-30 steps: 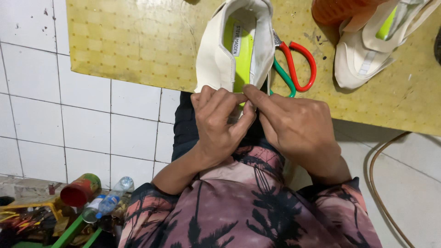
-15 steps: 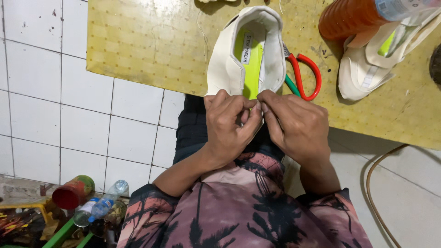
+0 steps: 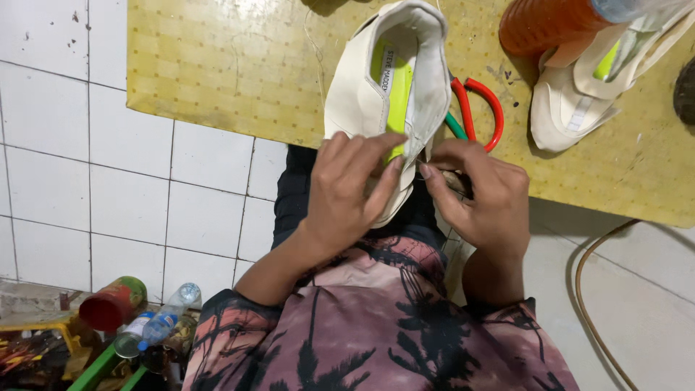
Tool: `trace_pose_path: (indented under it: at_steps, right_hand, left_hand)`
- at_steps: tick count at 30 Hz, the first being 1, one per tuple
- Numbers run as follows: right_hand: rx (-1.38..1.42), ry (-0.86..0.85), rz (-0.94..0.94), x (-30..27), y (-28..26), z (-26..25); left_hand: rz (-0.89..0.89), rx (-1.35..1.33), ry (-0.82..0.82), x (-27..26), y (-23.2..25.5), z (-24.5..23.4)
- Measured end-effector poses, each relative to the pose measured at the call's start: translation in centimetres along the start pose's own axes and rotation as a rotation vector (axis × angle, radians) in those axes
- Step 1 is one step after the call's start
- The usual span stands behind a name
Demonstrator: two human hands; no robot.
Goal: The person hand-sews the upper part of a white shoe using a needle and thread. They repeatedly insert the needle into the shoe material and pull the thread through to secure the seam.
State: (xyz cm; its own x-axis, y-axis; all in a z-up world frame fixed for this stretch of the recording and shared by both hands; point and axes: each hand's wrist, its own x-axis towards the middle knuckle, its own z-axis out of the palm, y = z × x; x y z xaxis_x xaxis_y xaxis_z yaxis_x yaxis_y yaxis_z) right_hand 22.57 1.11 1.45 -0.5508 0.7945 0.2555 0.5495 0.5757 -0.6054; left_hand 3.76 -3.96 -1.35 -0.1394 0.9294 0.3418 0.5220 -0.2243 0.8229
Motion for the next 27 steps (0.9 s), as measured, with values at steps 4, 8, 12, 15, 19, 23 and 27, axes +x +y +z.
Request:
trace_pose_path:
  at_steps: [4,8,12,15,19,23,27]
  right_hand:
    - [-0.035,0.015,-0.022,-0.1,-0.4,0.0]
    - [-0.078,-0.009,-0.037,-0.3,-0.7,0.2]
    - [-0.083,0.024,-0.030,-0.2,-1.2,0.7]
    - [-0.047,0.016,-0.023,0.1,-1.3,0.8]
    - [-0.064,0.019,-0.029,0.1,-1.3,1.1]
    - [-0.095,0.023,-0.018,-0.1,-1.2,1.3]
    - [-0.020,0.045,0.042,-0.6,-0.8,1.6]
  left_hand:
    - [0.127,0.122,-0.041,0.6,-0.4,-0.6]
    - [0.111,0.015,-0.010,1.5,0.8,-2.3]
    - [-0.075,-0.481,-0.168,1.9,1.8,-3.5]
    - [-0.017,-0.505,-0.195,1.9,0.3,-2.4]
    - [0.298,0.117,-0.102,2.0,-0.8,0.2]
    - [0.384,0.343,-0.145,1.2,-0.6,-0.1]
    - [0.318,0.148,-0.207,1.4,0.2,-1.9]
